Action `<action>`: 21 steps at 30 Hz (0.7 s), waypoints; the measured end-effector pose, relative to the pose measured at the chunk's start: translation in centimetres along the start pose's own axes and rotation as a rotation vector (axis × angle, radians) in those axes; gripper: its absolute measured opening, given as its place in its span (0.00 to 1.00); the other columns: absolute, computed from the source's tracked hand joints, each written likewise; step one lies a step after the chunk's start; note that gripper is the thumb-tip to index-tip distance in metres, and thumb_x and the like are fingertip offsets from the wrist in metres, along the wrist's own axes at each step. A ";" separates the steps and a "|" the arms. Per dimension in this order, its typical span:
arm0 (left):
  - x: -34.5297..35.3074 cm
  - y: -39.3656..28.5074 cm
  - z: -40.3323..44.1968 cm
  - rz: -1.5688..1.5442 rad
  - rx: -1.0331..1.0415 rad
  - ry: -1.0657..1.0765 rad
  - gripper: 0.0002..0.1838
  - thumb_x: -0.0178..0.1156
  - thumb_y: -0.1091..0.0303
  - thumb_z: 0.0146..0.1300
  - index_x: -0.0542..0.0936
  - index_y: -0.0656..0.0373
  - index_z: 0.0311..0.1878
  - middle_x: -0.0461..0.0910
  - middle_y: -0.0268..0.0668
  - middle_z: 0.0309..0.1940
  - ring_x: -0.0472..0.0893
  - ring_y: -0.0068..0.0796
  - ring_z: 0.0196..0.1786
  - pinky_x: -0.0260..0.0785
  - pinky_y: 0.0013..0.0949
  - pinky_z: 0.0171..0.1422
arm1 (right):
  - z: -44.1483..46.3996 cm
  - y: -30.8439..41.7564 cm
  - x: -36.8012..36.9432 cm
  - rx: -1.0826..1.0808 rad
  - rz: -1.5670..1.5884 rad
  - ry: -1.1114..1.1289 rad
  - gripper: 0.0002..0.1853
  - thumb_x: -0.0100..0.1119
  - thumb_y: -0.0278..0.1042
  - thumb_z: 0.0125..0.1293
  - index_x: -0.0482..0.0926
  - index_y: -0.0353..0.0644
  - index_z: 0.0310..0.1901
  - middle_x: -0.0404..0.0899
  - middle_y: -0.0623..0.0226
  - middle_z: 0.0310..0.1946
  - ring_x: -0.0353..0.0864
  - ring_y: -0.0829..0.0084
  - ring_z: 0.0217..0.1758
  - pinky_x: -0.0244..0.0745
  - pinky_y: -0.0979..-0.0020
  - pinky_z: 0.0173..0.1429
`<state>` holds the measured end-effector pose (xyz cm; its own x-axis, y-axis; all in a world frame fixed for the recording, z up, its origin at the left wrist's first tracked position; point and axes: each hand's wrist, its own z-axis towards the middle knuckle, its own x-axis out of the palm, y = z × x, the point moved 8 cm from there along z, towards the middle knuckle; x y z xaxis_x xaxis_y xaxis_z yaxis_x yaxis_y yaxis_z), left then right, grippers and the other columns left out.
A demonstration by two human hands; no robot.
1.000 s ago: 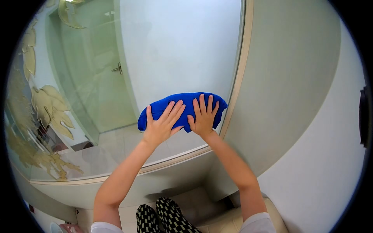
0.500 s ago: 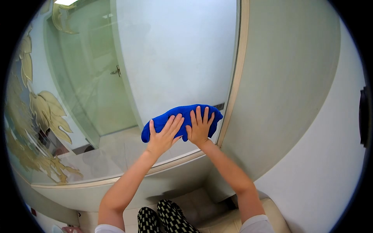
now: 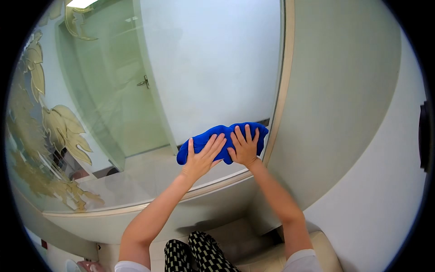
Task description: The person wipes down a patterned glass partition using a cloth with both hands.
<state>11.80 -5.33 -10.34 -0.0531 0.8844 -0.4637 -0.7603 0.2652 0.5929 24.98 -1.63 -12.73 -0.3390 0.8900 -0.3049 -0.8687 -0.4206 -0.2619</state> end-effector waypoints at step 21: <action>2.6 -1.6 -0.4 0.043 -0.003 -0.047 0.37 0.50 0.33 0.62 0.66 0.41 0.71 0.58 0.25 0.74 0.57 0.23 0.74 0.50 0.68 0.64 | -1.8 -1.4 1.8 0.089 0.007 -0.031 0.26 0.47 0.52 0.66 0.75 0.49 0.61 0.62 0.59 0.71 0.50 0.45 0.77 0.37 0.29 0.69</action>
<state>12.60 -3.64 -12.74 -0.0555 0.9119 -0.4067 -0.7598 0.2257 0.6097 26.25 0.26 -14.55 -0.3553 0.8925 -0.2779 -0.8943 -0.4110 -0.1768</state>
